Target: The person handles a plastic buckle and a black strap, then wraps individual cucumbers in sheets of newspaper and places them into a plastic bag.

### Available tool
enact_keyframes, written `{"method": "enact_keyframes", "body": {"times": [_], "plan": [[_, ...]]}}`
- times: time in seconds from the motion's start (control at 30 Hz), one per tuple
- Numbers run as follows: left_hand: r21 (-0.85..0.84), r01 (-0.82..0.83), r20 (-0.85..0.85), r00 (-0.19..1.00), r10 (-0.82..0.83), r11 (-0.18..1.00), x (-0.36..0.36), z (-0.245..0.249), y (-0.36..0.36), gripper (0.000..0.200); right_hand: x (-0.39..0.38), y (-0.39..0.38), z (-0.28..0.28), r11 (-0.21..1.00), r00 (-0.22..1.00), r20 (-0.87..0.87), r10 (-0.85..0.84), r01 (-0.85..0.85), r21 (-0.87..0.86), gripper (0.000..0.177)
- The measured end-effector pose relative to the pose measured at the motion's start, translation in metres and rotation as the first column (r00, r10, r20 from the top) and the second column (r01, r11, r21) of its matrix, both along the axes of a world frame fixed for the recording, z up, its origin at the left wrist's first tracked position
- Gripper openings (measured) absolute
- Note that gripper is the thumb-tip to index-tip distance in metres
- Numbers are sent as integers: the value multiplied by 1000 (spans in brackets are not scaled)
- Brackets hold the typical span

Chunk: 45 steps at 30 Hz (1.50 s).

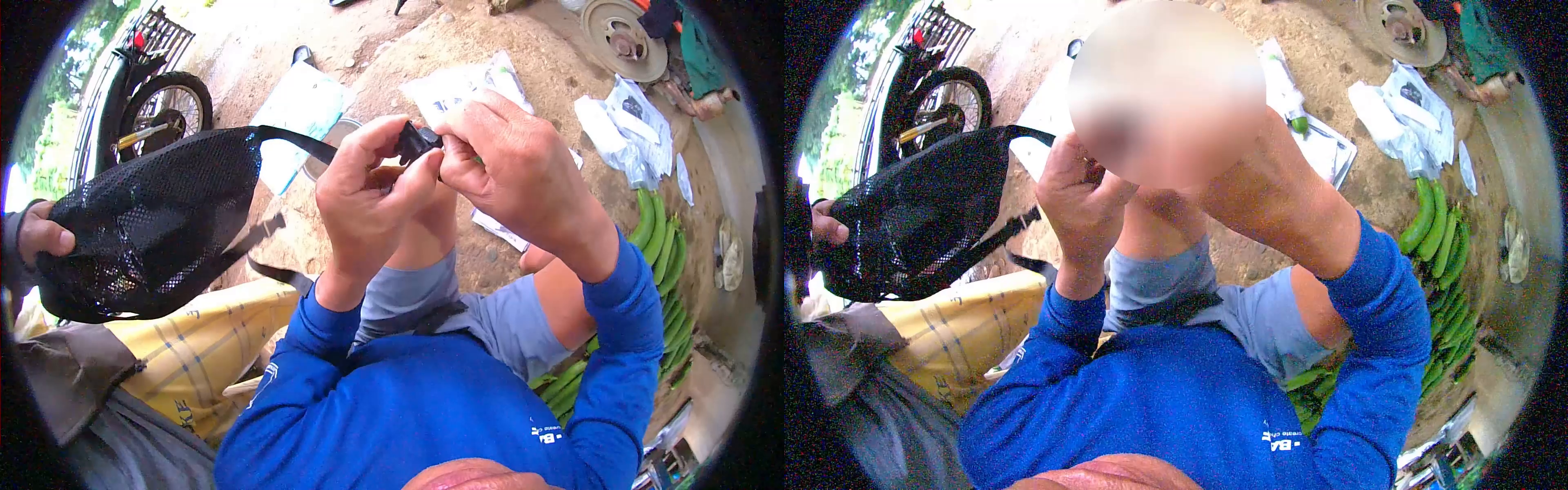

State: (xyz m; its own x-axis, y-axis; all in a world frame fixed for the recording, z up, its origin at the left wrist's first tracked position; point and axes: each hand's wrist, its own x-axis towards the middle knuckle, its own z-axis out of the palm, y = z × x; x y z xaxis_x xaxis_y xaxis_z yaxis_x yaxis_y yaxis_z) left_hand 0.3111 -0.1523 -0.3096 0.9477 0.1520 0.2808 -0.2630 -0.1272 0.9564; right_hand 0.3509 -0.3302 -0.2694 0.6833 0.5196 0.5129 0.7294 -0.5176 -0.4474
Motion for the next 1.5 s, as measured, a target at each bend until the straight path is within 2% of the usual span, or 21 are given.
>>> {"method": "enact_keyframes", "body": {"times": [0.03,0.13,0.23,0.27,0.33,0.43,0.53,0.63,0.73,0.77,0.83,0.93,1.03,1.13,1.23,1.33,1.37,1.47,1.5], "plan": [[43,-10,60,998,7,999,0,2,0,41,1,-2,0,1000,1000,-19,19,-19,25,21],[176,30,81,996,-45,984,-5,6,3,40,3,-12,3,986,978,-170,118,-95,136,24],[122,158,8,987,-161,980,-7,16,7,38,9,-24,-1,970,917,-332,222,-172,175,31],[97,195,-32,981,-193,976,-8,20,6,38,11,-26,-3,967,929,-287,234,-192,165,29],[181,136,38,989,-145,974,-7,13,4,40,13,-26,-7,962,947,-191,258,-233,142,24],[183,47,67,996,-61,982,-5,0,0,42,-1,-21,-2,986,984,-78,158,-162,-47,17],[259,84,64,993,-104,962,-6,4,-1,41,-10,-21,13,978,995,-30,96,-100,-183,13],[198,122,-28,993,-119,973,-6,4,-1,40,-17,-17,10,975,998,54,34,-21,-220,15],[142,99,-33,995,-95,985,1,8,-4,38,-11,-12,3,991,969,245,-9,42,-129,12],[58,108,-37,994,-106,992,3,14,-7,37,-10,-13,5,990,969,245,-32,64,-124,12],[52,112,-50,993,-109,992,9,22,-7,36,-8,-14,7,987,964,252,-78,110,-116,12],[106,99,1,995,-100,989,17,31,-8,35,-5,-13,10,991,966,223,-128,116,67,13],[194,83,74,992,-99,977,22,31,-8,33,-4,-15,11,979,993,25,-113,107,175,16],[129,128,60,989,-136,983,20,31,-7,34,-7,-17,16,966,960,-260,-107,163,202,17],[200,109,46,992,-121,974,17,34,-6,36,-8,-19,12,985,995,-18,-95,96,143,15],[124,205,46,976,-212,971,15,35,-2,37,-21,-16,12,994,986,127,-107,105,21,13],[160,231,22,971,-237,960,11,41,-3,38,-21,-21,15,993,992,108,-72,81,-81,13],[247,245,83,959,-272,938,12,44,-5,40,-17,-32,20,996,1000,13,-18,19,-86,20],[244,251,125,950,-288,937,14,44,-7,40,-15,-37,25,1000,1000,-21,10,-10,-12,22]]}}
